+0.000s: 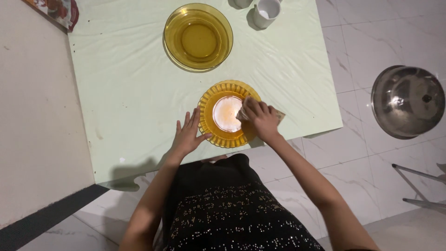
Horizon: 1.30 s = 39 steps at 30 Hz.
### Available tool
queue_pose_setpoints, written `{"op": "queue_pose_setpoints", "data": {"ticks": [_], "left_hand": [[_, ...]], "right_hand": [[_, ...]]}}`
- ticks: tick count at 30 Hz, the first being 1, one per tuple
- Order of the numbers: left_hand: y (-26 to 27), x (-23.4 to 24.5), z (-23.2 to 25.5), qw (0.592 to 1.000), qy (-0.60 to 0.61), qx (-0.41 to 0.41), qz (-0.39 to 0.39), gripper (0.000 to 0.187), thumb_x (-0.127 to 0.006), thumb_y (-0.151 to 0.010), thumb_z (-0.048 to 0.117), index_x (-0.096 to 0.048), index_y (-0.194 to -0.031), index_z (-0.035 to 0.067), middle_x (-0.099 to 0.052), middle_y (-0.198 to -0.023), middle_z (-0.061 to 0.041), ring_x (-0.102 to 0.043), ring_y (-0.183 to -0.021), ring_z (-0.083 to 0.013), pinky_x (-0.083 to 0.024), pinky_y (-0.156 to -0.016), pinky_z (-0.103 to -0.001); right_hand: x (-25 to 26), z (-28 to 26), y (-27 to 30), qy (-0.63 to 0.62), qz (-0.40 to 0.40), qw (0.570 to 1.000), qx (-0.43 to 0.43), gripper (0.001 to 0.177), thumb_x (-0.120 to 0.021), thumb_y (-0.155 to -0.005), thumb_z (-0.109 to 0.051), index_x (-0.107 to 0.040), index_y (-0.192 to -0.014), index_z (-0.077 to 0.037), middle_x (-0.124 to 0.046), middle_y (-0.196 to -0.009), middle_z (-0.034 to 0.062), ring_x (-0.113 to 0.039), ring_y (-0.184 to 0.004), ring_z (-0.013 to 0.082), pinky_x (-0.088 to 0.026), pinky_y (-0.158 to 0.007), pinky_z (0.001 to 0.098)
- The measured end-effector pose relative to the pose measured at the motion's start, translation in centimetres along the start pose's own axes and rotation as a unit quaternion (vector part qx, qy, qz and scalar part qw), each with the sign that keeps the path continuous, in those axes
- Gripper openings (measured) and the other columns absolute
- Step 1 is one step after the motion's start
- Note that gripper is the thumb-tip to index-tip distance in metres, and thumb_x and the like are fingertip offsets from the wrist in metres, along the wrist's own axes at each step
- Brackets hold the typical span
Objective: Wiping a series of plates with a cloth on a dining table.
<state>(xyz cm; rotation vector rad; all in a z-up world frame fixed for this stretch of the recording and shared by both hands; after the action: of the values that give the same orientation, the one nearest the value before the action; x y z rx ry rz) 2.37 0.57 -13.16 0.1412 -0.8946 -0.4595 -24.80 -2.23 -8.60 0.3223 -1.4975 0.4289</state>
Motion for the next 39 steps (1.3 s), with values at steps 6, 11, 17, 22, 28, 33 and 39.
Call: {"op": "queue_pose_setpoints", "data": {"ticks": [6,11,17,22,28,33,39], "left_hand": [[0.1,-0.2,-0.1,1.0,0.015,-0.006,0.0,0.111,-0.059,-0.088,0.07,-0.003,-0.165,0.015,-0.01,-0.173,-0.008,-0.009,-0.157,-0.0369,-0.011,-0.12,-0.066],[-0.1,-0.2,-0.2,1.0,0.008,-0.006,0.003,0.108,-0.06,-0.088,0.069,-0.005,-0.165,0.017,-0.011,-0.173,-0.006,-0.009,-0.158,-0.036,-0.01,-0.12,-0.066],[-0.4,-1.5,-1.4,1.0,-0.008,-0.009,0.02,0.109,-0.066,-0.084,0.053,-0.006,-0.166,0.016,-0.012,-0.174,-0.005,-0.012,-0.158,-0.035,-0.013,-0.119,-0.066],[0.0,0.1,0.0,0.999,-0.025,-0.006,0.025,0.108,-0.067,-0.084,0.059,-0.009,-0.165,0.016,-0.016,-0.173,-0.004,-0.014,-0.158,-0.0334,-0.014,-0.12,-0.065],[-0.2,-0.4,-0.7,1.0,-0.02,0.007,0.017,0.113,-0.063,-0.082,0.072,-0.011,-0.163,0.012,-0.017,-0.171,-0.006,-0.013,-0.158,-0.032,-0.012,-0.122,-0.062],[0.4,1.1,1.2,1.0,-0.015,0.01,0.002,0.117,-0.06,-0.079,0.075,-0.005,-0.164,0.015,-0.012,-0.171,-0.007,-0.011,-0.156,-0.0323,-0.011,-0.12,-0.063],[0.8,1.5,1.7,0.999,-0.033,0.014,-0.025,0.104,-0.057,-0.083,0.073,-0.011,-0.164,0.028,-0.014,-0.172,-0.006,-0.012,-0.157,-0.0324,-0.014,-0.12,-0.065]], "right_hand": [[-0.8,-4.0,-4.4,-0.081,0.075,0.992,-0.054,0.062,-0.076,-0.08,-0.025,-0.064,-0.14,-0.018,-0.049,-0.153,0.0104,-0.052,-0.13,0.0359,-0.046,-0.1,0.0573],[-0.1,-8.0,-4.8,-0.232,0.042,0.972,-0.018,0.065,-0.069,-0.079,-0.012,-0.062,-0.144,-0.02,-0.045,-0.157,0.0113,-0.05,-0.132,0.0376,-0.044,-0.106,0.0565],[1.2,-9.7,-1.0,-0.34,-0.033,0.939,0.032,0.065,-0.066,-0.08,-0.007,-0.062,-0.143,-0.022,-0.05,-0.156,0.0041,-0.053,-0.134,0.0307,-0.046,-0.109,0.0463],[2.4,-11.1,-3.7,-0.33,0.029,0.942,0.061,0.067,-0.072,-0.082,-0.015,-0.057,-0.147,-0.019,-0.045,-0.159,0.0086,-0.05,-0.135,0.0344,-0.042,-0.109,0.051],[1.5,-9.5,-8.1,-0.183,0.051,0.979,0.068,0.072,-0.077,-0.082,-0.026,-0.053,-0.15,-0.022,-0.041,-0.159,0.0109,-0.05,-0.135,0.0369,-0.042,-0.107,0.0607],[-1.9,-2.6,-9.2,-0.038,0.068,0.997,0.013,0.069,-0.079,-0.082,-0.033,-0.056,-0.148,-0.027,-0.042,-0.159,0.0112,-0.05,-0.134,0.0376,-0.042,-0.108,0.0637],[0.8,2.4,-4.1,0.034,0.044,0.993,-0.103,0.069,-0.077,-0.085,-0.043,-0.056,-0.148,-0.024,-0.043,-0.157,0.0109,-0.05,-0.13,0.0365,-0.045,-0.103,0.0609]]}}
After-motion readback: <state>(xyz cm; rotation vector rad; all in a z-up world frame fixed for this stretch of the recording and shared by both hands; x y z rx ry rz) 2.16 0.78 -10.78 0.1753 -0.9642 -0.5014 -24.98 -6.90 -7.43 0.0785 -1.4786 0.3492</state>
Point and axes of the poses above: each hand's wrist, its own y-axis away from the middle knuckle, its own x-axis out of the back of the hand, z = x × y, the point moved 6 cm from there along -y, towards the middle knuckle
